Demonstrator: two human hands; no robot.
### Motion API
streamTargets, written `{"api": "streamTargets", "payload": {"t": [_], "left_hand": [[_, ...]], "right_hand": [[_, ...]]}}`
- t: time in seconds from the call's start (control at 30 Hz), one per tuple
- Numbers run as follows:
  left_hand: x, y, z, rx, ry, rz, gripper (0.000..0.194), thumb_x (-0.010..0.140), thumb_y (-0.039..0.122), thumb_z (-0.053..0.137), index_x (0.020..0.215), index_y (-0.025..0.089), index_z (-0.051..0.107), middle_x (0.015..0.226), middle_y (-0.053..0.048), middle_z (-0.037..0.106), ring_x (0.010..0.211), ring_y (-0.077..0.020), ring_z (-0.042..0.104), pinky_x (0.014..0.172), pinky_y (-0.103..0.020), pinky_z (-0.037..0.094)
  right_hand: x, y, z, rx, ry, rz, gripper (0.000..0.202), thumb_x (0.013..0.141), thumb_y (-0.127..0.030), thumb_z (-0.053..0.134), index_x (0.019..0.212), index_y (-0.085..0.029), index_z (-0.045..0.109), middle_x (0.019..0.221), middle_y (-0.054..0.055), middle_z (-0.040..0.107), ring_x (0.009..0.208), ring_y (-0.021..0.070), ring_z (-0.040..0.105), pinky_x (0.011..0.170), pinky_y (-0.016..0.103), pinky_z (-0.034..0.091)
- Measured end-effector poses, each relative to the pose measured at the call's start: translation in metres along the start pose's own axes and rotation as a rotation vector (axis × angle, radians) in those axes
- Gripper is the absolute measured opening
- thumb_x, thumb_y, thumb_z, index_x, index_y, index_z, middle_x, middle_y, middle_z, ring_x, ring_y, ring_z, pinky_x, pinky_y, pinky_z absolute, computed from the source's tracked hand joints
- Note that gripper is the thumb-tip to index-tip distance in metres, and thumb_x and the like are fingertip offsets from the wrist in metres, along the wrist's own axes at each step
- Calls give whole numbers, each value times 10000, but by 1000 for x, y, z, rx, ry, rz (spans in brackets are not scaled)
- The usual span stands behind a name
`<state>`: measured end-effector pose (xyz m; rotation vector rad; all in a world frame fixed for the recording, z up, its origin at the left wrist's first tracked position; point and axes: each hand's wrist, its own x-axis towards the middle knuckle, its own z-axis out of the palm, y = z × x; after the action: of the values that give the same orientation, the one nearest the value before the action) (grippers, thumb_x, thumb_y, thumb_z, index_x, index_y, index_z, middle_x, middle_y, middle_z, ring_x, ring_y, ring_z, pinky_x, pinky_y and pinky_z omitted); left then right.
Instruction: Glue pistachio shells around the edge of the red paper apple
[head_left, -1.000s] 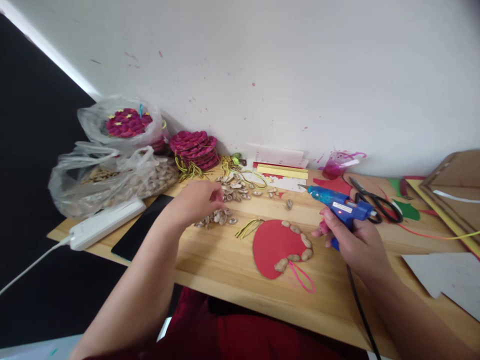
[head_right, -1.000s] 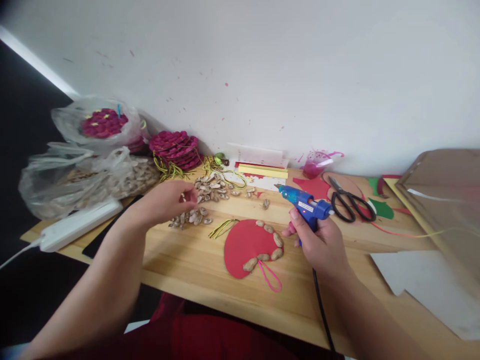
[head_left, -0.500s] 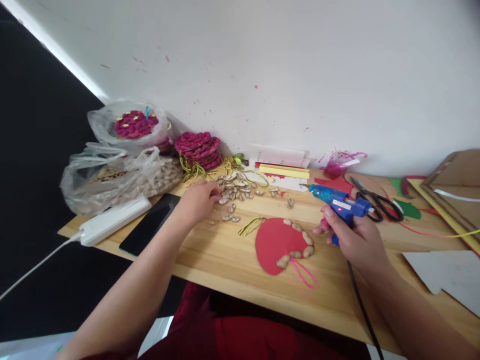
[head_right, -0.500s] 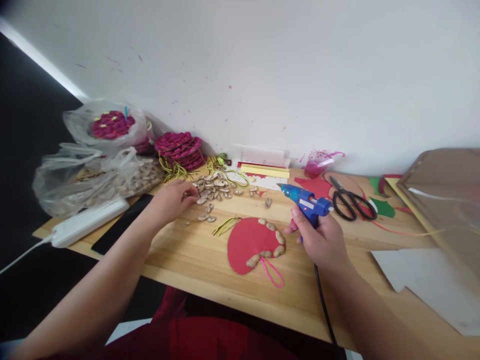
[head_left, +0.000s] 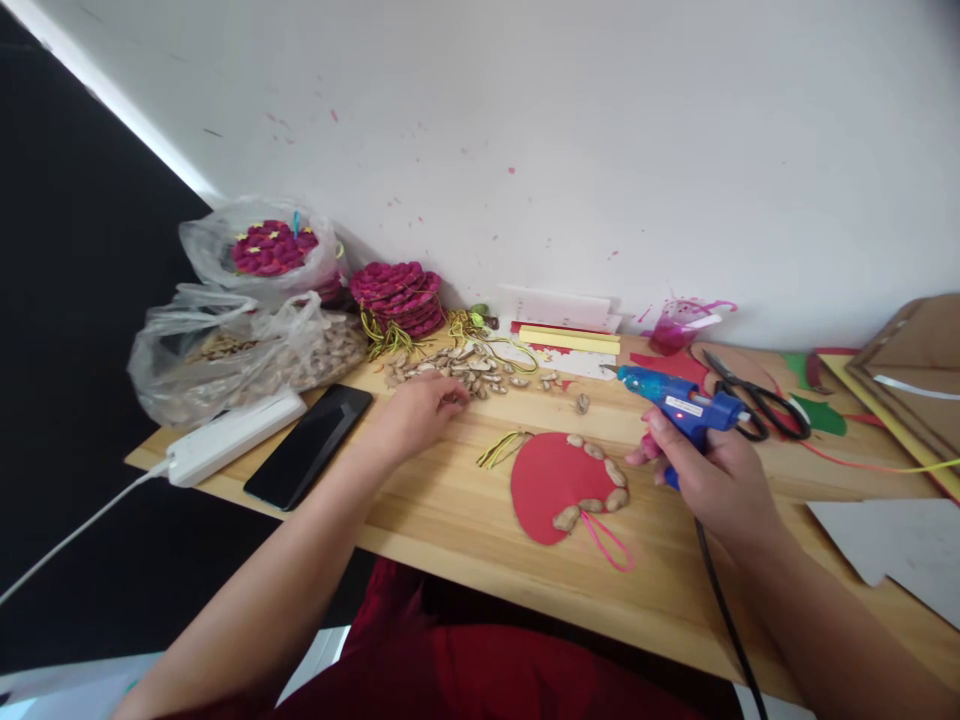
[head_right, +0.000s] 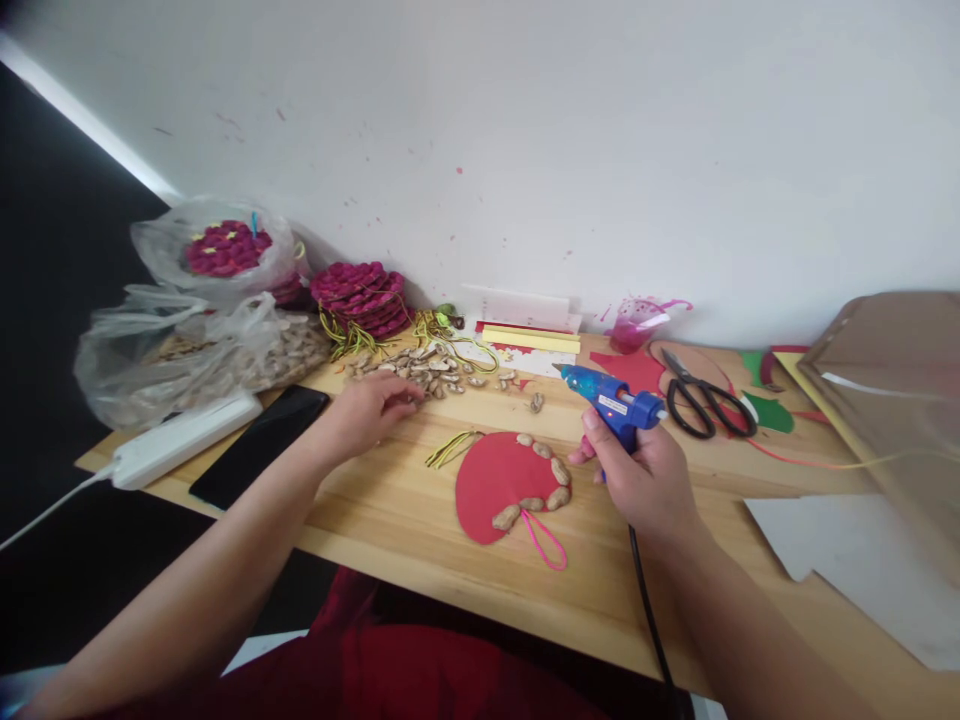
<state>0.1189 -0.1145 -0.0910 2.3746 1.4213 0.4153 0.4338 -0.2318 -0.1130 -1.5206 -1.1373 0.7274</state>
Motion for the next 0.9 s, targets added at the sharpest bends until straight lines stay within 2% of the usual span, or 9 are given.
{"api": "streamTargets", "payload": {"t": [0.07, 0.13, 0.17, 0.27, 0.33, 0.4, 0.57, 0.77, 0.9], "left_hand": [[2, -9, -11, 3, 108, -23, 273, 880, 216, 566, 1074, 184, 755, 1084, -87, 728, 941, -215, 657, 888, -334, 495], [-1, -16, -24, -10, 136, -58, 255, 879, 264, 579, 1050, 194, 755, 1022, -65, 741, 879, -207, 658, 823, -321, 495], [-5, -19, -31, -15, 98, -73, 225, 873, 280, 590, 1000, 198, 756, 979, -50, 747, 855, -200, 659, 800, -312, 489], [-20, -24, -42, -17, -118, -113, 156, 839, 309, 634, 883, 212, 749, 845, -10, 746, 782, -184, 661, 730, -289, 466], [-29, -25, -41, -22, -220, -143, 149, 826, 310, 650, 889, 219, 749, 818, 1, 743, 770, -179, 666, 711, -280, 459], [-36, -24, -35, -28, -249, -170, 149, 818, 305, 659, 903, 218, 744, 820, 2, 744, 769, -177, 669, 708, -276, 457], [-38, -22, -22, -21, -187, -158, 106, 827, 301, 641, 846, 221, 708, 796, 0, 733, 745, -180, 659, 694, -280, 449], [-28, -13, -19, 56, -21, -172, 96, 842, 285, 611, 850, 211, 672, 819, -24, 739, 750, -194, 667, 688, -296, 456], [-10, 11, -13, 35, -67, -90, 61, 834, 261, 634, 838, 214, 673, 812, -20, 743, 750, -195, 671, 690, -292, 467]], "right_hand": [[0, 0, 0, 3, 17, 6, 375, 864, -567, 731, 843, -205, 635, 691, 21, 656, 623, 202, 725, 432, 235, 500], [1, 1, 0, 0, 24, 10, 379, 856, -572, 736, 868, -207, 639, 698, 23, 663, 618, 198, 721, 435, 234, 506], [1, 1, 0, -4, 22, 11, 378, 857, -573, 735, 872, -207, 640, 698, 22, 664, 613, 195, 719, 436, 233, 508], [0, 1, 0, -9, 14, 4, 376, 858, -568, 736, 853, -205, 643, 694, 22, 664, 605, 190, 714, 434, 231, 510], [0, 2, 0, 0, 6, -5, 375, 857, -565, 739, 844, -203, 642, 692, 20, 662, 603, 189, 715, 432, 230, 510], [0, 4, 0, 5, 1, -6, 375, 858, -564, 739, 843, -202, 642, 692, 18, 663, 603, 189, 717, 431, 229, 511], [1, 5, 0, 5, 0, 20, 384, 854, -573, 738, 855, -203, 635, 697, 17, 662, 624, 197, 729, 437, 226, 509], [1, 4, 0, 2, 11, 35, 400, 842, -584, 745, 855, -199, 640, 686, 17, 662, 627, 204, 739, 430, 223, 506], [0, 2, 1, -12, 21, 32, 392, 848, -576, 740, 849, -195, 648, 682, 26, 673, 631, 214, 740, 437, 237, 512]]}}
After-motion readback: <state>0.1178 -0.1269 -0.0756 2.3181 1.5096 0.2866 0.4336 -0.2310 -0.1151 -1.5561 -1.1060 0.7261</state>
